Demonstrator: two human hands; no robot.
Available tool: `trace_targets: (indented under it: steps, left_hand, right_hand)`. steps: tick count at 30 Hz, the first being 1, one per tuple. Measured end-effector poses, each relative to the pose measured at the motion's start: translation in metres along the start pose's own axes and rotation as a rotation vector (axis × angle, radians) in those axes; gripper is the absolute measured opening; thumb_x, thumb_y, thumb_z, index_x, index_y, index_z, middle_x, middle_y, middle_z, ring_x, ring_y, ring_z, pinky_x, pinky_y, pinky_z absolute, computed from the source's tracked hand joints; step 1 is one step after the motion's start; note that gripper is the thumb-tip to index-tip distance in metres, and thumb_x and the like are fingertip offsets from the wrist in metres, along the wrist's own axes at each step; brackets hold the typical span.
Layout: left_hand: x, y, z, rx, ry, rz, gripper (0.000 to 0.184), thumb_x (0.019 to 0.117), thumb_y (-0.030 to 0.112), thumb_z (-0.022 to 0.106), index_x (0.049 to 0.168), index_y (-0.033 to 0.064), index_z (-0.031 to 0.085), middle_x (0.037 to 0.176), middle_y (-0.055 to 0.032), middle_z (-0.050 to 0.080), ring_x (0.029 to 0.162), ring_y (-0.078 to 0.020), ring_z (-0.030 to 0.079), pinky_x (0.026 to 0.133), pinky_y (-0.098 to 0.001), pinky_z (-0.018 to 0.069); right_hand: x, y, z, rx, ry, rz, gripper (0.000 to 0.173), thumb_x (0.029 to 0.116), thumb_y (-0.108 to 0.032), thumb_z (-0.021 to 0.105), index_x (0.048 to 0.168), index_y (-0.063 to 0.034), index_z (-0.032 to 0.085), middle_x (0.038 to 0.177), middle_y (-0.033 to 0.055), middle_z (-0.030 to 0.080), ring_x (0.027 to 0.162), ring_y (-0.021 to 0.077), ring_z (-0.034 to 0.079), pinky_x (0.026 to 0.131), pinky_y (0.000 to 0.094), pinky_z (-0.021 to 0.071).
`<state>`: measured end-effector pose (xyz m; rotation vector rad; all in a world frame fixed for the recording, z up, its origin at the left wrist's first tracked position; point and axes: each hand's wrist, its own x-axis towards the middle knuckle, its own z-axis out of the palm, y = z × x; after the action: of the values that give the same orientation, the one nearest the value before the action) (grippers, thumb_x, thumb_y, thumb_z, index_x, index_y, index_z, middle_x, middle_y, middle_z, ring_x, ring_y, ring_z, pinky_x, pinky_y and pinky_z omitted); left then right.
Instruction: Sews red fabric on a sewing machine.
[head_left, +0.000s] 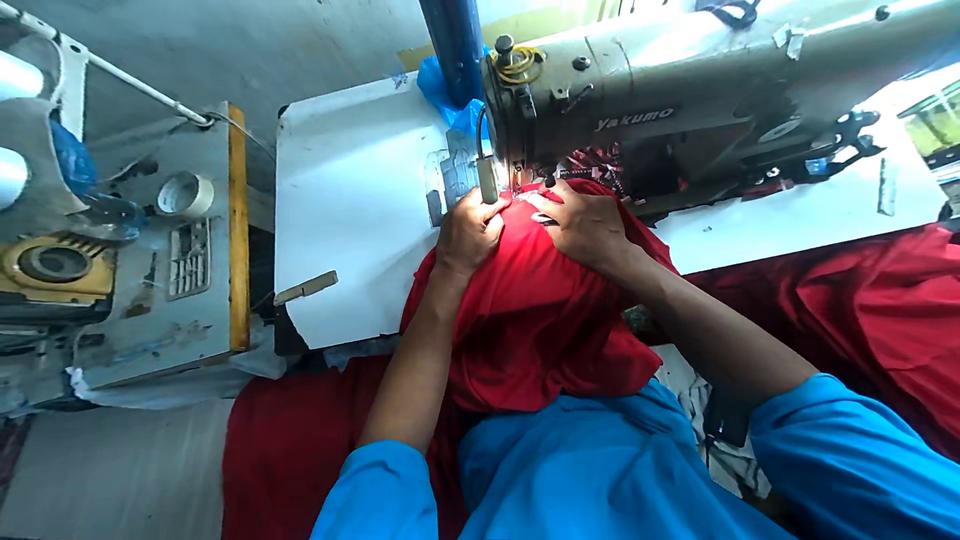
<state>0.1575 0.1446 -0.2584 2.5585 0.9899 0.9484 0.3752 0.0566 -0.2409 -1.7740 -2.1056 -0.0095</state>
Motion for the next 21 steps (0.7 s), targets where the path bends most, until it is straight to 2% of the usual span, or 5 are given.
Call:
trace_targets:
  steps: [4, 15, 21]
  left_hand:
    - [-0.0004, -0.0004, 0.0015, -0.002, -0.001, -0.010, 0.029, 0.0952, 0.010, 0.056, 0.109, 0.0166, 0.081, 0.122, -0.0060, 0.073, 0.116, -0.0153, 0.068, 0.099, -0.0338, 0.0552]
    - [0.0052, -0.0013, 0.0028, 0.039, 0.007, -0.039, 0.029, 0.0961, 0.011, 0.056, 0.110, 0.0177, 0.080, 0.121, -0.0033, 0.074, 0.116, -0.0149, 0.068, 0.100, -0.0354, 0.0548]
    - [0.0039, -0.0031, 0.0048, 0.046, 0.002, -0.039, 0.028, 0.0968, 0.012, 0.057, 0.111, 0.0186, 0.080, 0.122, -0.0031, 0.074, 0.117, -0.0139, 0.068, 0.101, -0.0339, 0.0544]
  right_hand:
    - [-0.0012, 0.0025, 0.0024, 0.000, 0.001, -0.011, 0.037, 0.1043, -0.031, 0.049, 0.137, -0.0274, 0.067, 0.136, 0.0102, 0.064, 0.075, 0.0290, 0.069, 0.059, 0.0483, 0.0551]
    - [0.0040, 0.0040, 0.0008, -0.016, 0.010, -0.014, 0.036, 0.1039, -0.030, 0.050, 0.135, -0.0274, 0.068, 0.131, 0.0111, 0.065, 0.073, 0.0296, 0.068, 0.058, 0.0490, 0.0541]
    - [0.0034, 0.0047, 0.0035, -0.016, 0.033, -0.020, 0.035, 0.1031, -0.030, 0.052, 0.133, -0.0271, 0.069, 0.132, 0.0096, 0.065, 0.073, 0.0284, 0.069, 0.058, 0.0485, 0.0542]
